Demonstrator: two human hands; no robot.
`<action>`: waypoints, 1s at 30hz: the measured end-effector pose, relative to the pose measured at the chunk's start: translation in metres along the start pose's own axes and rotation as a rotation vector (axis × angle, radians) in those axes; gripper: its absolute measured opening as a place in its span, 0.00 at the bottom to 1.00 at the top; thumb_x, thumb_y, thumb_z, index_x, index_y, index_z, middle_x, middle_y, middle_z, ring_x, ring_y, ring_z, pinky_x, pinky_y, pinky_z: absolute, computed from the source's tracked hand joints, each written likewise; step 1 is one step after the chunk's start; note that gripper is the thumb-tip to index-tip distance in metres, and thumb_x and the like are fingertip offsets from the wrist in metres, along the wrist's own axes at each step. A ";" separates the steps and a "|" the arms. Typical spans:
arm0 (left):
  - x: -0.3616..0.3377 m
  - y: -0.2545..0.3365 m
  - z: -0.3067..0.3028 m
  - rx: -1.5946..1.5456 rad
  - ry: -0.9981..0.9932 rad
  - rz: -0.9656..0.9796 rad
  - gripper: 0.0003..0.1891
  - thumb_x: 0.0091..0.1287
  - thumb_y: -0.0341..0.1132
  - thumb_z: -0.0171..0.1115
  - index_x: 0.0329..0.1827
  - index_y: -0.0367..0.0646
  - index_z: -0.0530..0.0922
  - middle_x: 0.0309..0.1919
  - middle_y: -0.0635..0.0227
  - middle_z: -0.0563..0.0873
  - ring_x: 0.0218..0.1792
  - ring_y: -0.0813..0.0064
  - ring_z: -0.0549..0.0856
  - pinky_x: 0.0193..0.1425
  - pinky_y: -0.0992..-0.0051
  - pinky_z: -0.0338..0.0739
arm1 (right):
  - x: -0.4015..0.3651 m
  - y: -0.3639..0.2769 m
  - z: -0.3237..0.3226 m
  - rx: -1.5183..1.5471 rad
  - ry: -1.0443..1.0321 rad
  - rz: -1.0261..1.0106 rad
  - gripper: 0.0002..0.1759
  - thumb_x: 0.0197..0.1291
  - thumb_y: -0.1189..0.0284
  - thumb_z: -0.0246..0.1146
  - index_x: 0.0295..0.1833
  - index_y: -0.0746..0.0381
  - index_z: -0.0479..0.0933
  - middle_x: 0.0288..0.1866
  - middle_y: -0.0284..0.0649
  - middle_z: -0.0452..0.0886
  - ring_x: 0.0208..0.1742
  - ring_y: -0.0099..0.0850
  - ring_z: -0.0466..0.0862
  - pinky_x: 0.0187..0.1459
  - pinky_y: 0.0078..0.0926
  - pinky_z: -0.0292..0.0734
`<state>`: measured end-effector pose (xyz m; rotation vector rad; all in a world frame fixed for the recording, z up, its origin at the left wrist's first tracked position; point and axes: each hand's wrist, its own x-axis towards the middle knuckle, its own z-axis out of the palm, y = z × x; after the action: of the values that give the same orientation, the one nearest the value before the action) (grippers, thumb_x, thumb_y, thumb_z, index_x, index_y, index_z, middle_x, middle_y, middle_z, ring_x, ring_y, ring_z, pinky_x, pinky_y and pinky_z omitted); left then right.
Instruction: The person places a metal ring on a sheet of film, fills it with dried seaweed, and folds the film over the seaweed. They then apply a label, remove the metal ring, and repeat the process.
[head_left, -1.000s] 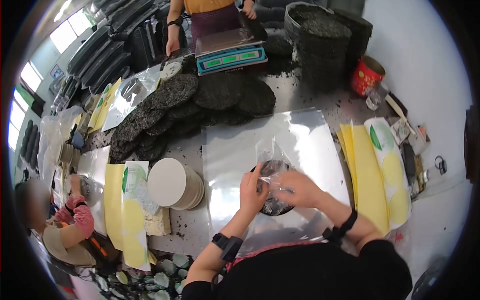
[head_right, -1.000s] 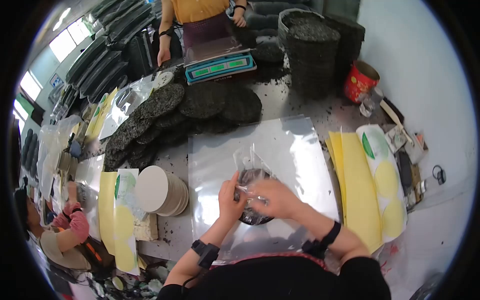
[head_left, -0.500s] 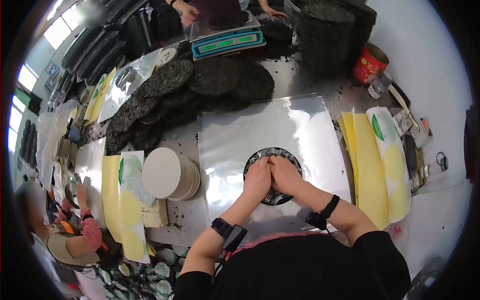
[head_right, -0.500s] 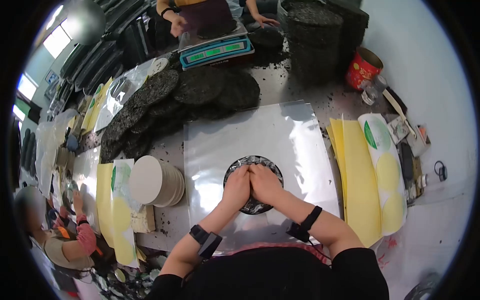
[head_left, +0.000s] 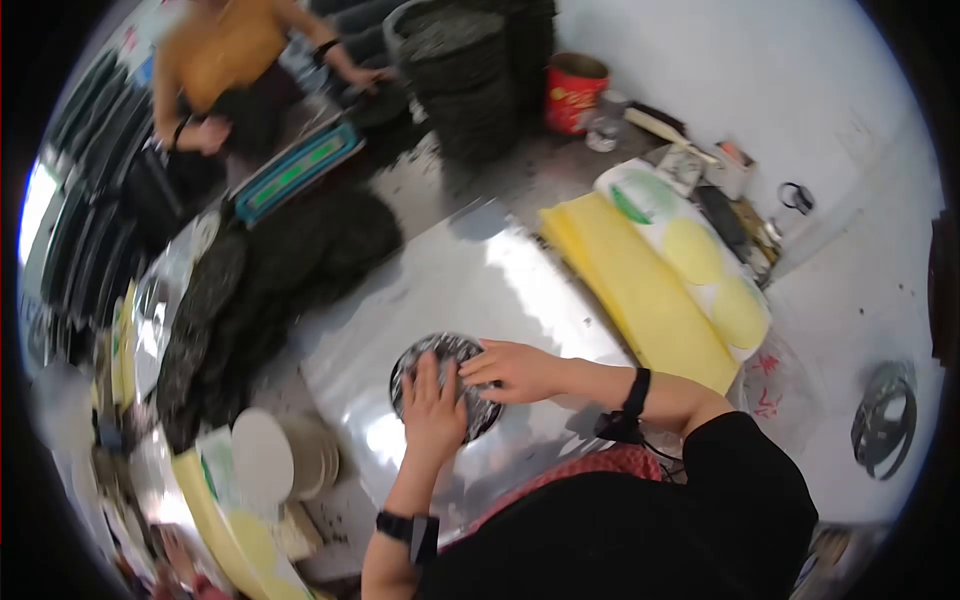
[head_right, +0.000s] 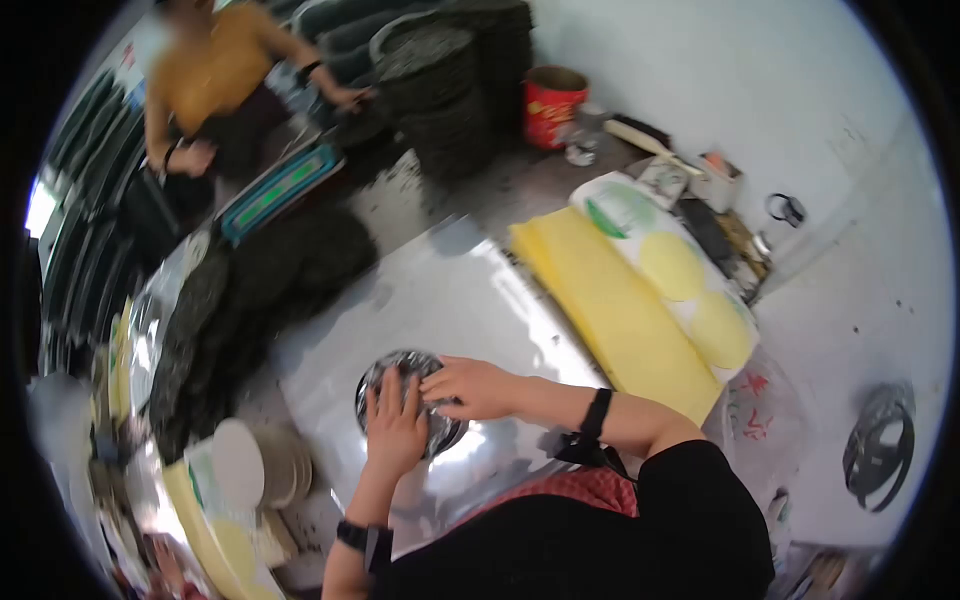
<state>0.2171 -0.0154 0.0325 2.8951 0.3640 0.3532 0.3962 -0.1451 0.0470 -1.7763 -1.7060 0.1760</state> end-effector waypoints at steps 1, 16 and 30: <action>0.000 0.001 -0.004 0.006 -0.030 0.003 0.31 0.62 0.41 0.59 0.69 0.39 0.69 0.72 0.41 0.62 0.72 0.47 0.63 0.74 0.45 0.51 | -0.011 0.022 -0.028 0.037 0.149 0.112 0.18 0.50 0.69 0.64 0.48 0.64 0.78 0.53 0.50 0.78 0.58 0.50 0.75 0.68 0.43 0.62; 0.005 0.009 -0.011 -0.030 -0.120 -0.040 0.31 0.66 0.44 0.55 0.72 0.42 0.66 0.74 0.43 0.57 0.75 0.48 0.58 0.76 0.48 0.46 | -0.100 0.302 -0.173 -0.260 0.876 0.900 0.11 0.60 0.66 0.64 0.42 0.62 0.81 0.33 0.44 0.85 0.42 0.37 0.85 0.42 0.34 0.77; -0.006 -0.007 0.000 -0.287 0.065 -0.046 0.30 0.65 0.44 0.57 0.70 0.44 0.68 0.67 0.58 0.72 0.69 0.59 0.70 0.73 0.62 0.62 | -0.022 -0.033 0.002 0.123 -0.177 0.028 0.48 0.64 0.46 0.55 0.77 0.68 0.48 0.80 0.54 0.46 0.81 0.46 0.45 0.78 0.41 0.38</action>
<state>0.2098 -0.0105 0.0294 2.5963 0.3571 0.4531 0.3647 -0.1676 0.0556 -1.7368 -1.7529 0.4533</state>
